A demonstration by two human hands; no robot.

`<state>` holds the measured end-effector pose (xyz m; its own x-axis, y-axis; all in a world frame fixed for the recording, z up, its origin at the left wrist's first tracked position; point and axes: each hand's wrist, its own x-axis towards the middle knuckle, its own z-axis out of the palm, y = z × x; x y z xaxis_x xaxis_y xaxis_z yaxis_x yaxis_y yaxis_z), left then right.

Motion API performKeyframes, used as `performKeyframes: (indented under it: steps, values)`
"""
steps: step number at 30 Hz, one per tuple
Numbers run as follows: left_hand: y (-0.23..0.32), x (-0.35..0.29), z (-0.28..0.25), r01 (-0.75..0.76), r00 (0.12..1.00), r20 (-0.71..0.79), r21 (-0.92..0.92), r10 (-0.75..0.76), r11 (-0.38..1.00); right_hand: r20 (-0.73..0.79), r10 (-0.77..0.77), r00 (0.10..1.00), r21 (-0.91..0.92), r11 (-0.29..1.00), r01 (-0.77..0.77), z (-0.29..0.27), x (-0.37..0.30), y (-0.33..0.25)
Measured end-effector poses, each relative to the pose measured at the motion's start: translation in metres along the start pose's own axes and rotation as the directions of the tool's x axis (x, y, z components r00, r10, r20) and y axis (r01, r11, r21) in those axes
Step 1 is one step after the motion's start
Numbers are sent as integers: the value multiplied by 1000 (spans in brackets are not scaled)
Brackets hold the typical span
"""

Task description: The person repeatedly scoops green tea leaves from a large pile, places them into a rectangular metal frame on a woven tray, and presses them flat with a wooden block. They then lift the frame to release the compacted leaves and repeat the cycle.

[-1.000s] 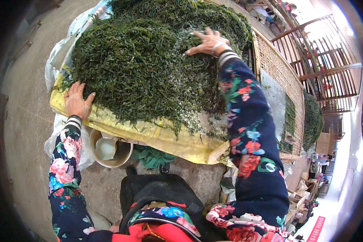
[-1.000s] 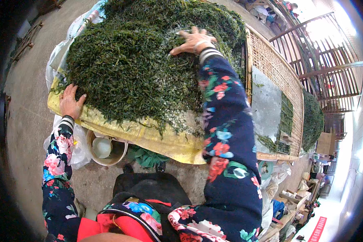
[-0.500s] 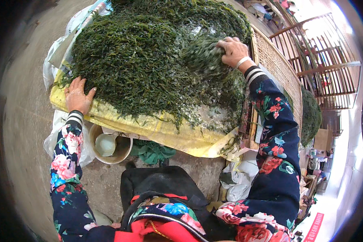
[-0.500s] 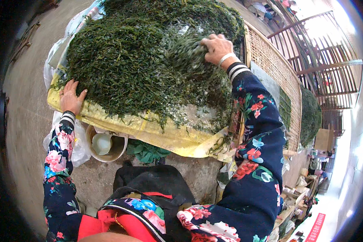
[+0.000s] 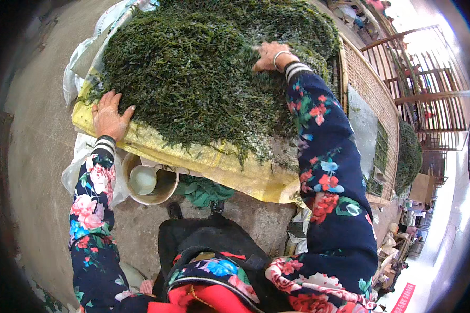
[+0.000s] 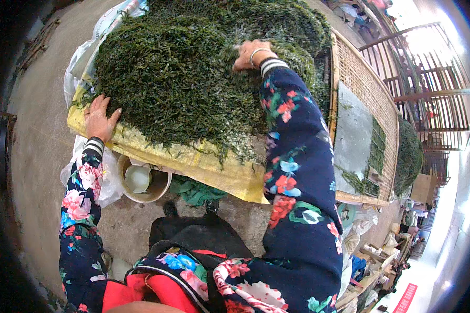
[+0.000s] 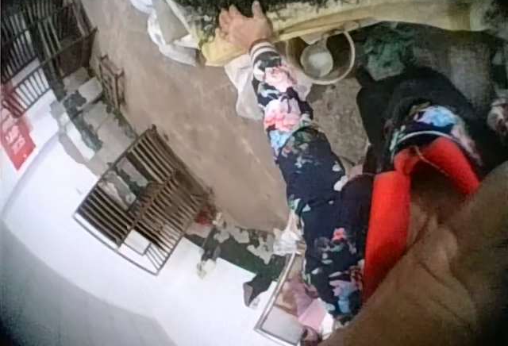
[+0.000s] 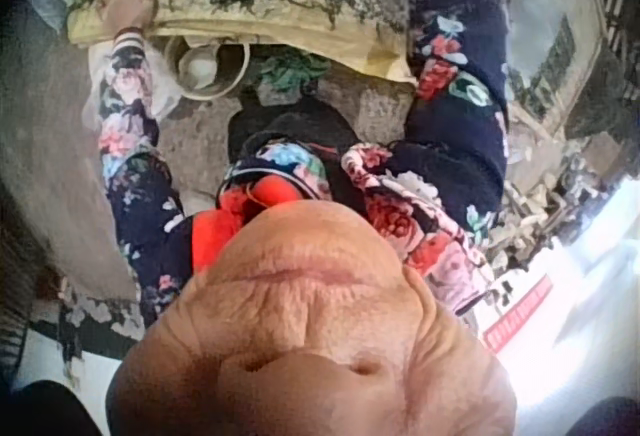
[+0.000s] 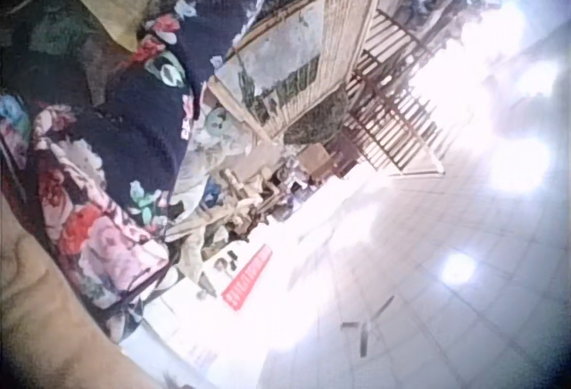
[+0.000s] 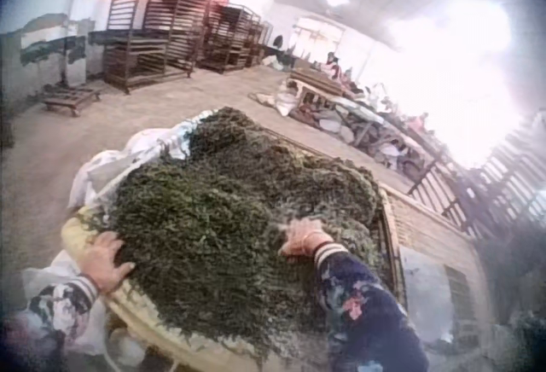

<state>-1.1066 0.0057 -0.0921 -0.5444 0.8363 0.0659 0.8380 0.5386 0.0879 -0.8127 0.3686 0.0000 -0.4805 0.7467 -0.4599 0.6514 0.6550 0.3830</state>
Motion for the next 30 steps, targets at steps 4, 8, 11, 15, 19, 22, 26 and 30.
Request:
performKeyframes:
  steps: [4,8,11,15,19,22,26,30]
  values:
    - [-1,0,0,-7,1000,-12,12,7,1000,-133,-445,885,-158,892,424,23,-67,2]
    - [-2,1,2,-23,999,-30,38,24,999,-331,-452,828,-141,892,430,29,-99,48]
    - [-2,2,4,-8,1000,-30,55,10,998,-557,-106,824,-104,993,57,26,-97,100]
    - [-2,2,5,3,999,-39,69,-1,998,-500,11,866,60,998,22,26,-68,97]
    - [-5,3,7,-15,998,-52,78,19,997,-264,-12,965,107,993,42,19,-27,18]
    - [-9,4,11,-25,998,-58,69,29,997,-79,8,997,27,1000,-6,21,-21,-20]
    - [-12,5,14,-39,998,-41,85,43,996,-70,-270,960,-57,962,267,48,-60,-21]
    - [-11,5,13,-33,999,-33,58,35,998,-245,-486,839,-187,873,451,83,-111,-23]
